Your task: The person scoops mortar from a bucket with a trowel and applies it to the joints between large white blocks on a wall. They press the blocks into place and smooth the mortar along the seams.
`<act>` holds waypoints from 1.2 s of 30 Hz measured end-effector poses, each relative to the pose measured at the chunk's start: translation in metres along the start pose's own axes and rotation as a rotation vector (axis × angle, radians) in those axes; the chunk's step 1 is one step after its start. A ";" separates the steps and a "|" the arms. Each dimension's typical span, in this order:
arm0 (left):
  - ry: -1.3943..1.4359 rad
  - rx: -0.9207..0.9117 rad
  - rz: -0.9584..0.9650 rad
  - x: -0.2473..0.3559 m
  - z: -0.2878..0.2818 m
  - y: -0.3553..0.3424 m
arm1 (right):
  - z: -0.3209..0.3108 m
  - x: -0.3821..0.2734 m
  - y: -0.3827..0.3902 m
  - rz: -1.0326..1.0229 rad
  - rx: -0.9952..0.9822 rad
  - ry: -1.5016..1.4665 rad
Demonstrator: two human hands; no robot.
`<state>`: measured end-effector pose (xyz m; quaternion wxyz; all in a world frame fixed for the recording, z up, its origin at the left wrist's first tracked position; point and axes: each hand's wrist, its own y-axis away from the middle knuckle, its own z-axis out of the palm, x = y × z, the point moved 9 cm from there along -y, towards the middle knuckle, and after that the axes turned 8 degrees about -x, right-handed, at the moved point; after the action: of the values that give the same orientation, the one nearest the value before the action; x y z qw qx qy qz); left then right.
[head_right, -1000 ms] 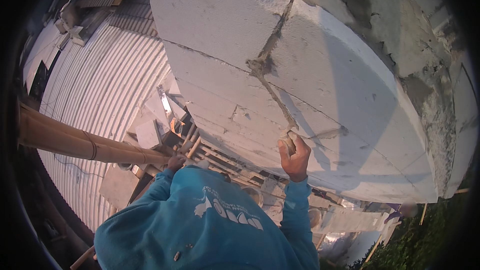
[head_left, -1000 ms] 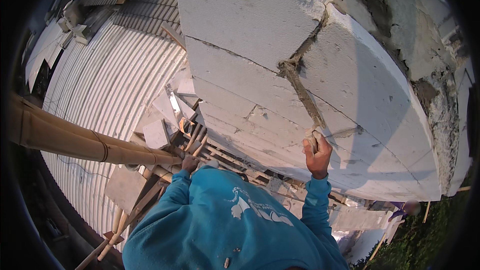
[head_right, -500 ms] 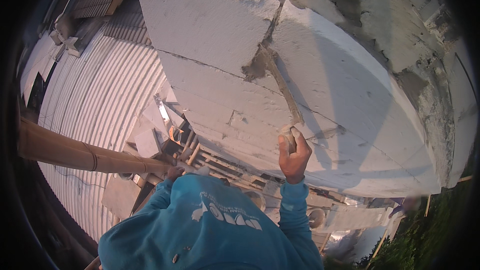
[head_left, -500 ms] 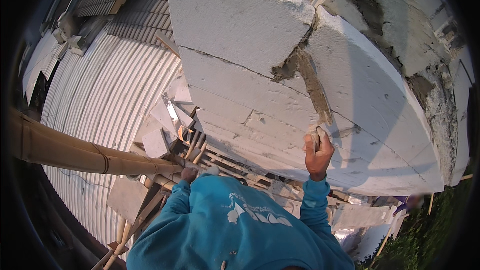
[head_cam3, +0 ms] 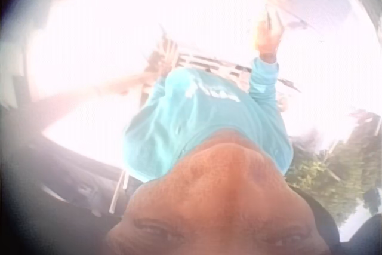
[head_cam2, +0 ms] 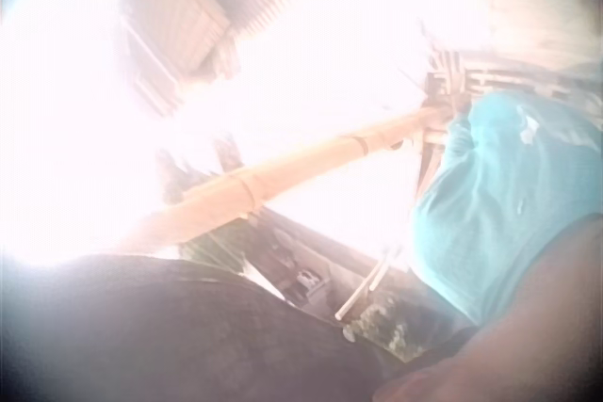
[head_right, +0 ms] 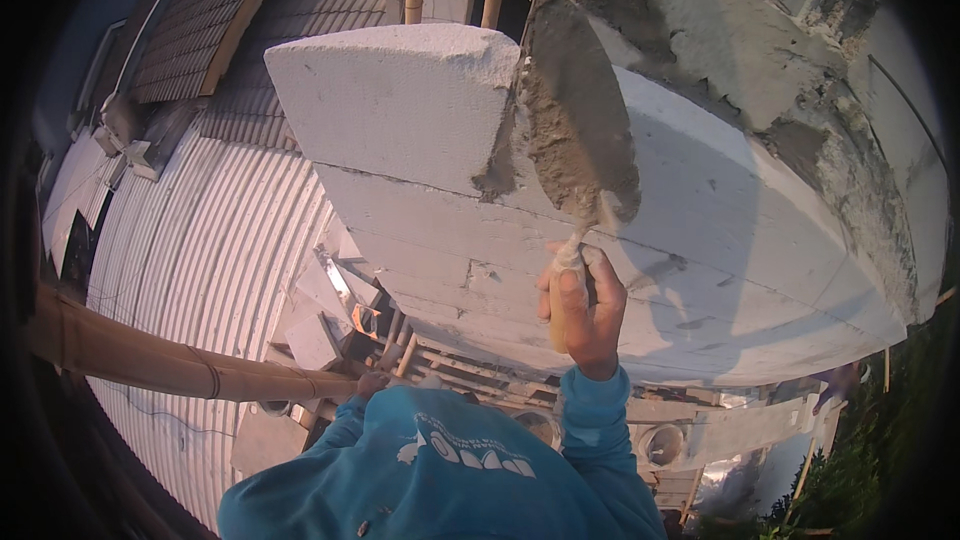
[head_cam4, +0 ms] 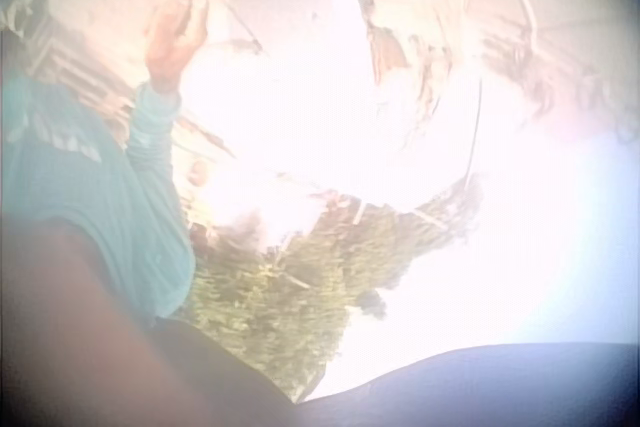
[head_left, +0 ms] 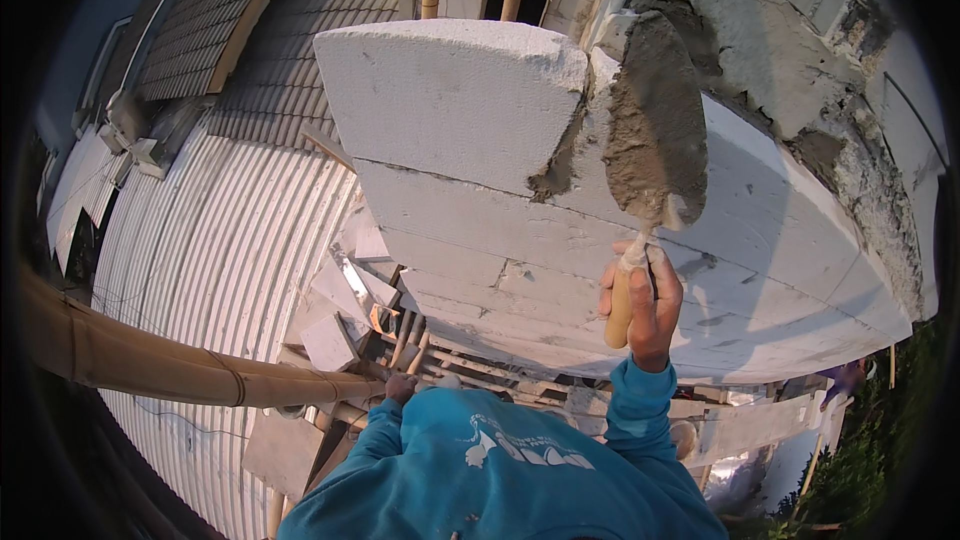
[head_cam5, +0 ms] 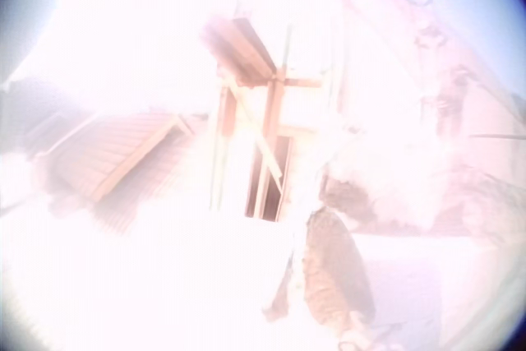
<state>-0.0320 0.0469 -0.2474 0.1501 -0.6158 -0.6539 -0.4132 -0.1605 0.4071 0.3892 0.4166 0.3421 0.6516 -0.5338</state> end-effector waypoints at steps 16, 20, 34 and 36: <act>-0.503 -0.343 0.139 0.001 -0.005 -0.023 | -0.040 -0.118 -0.057 0.382 -0.339 0.384; 0.292 -0.238 -0.361 -0.052 -0.007 -0.037 | -0.042 -0.147 -0.094 0.415 -0.470 0.573; -0.429 -0.319 0.286 -0.013 0.001 -0.055 | -0.064 -0.179 -0.106 0.904 -0.618 0.948; 0.025 -0.325 0.055 -0.049 -0.002 -0.059 | -0.073 -0.194 -0.098 0.951 -0.510 0.948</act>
<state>-0.0778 0.0180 -0.3022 0.0680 -0.6445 -0.5593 -0.5169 -0.1795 0.4594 0.6112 0.3430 0.6758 0.6474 0.0805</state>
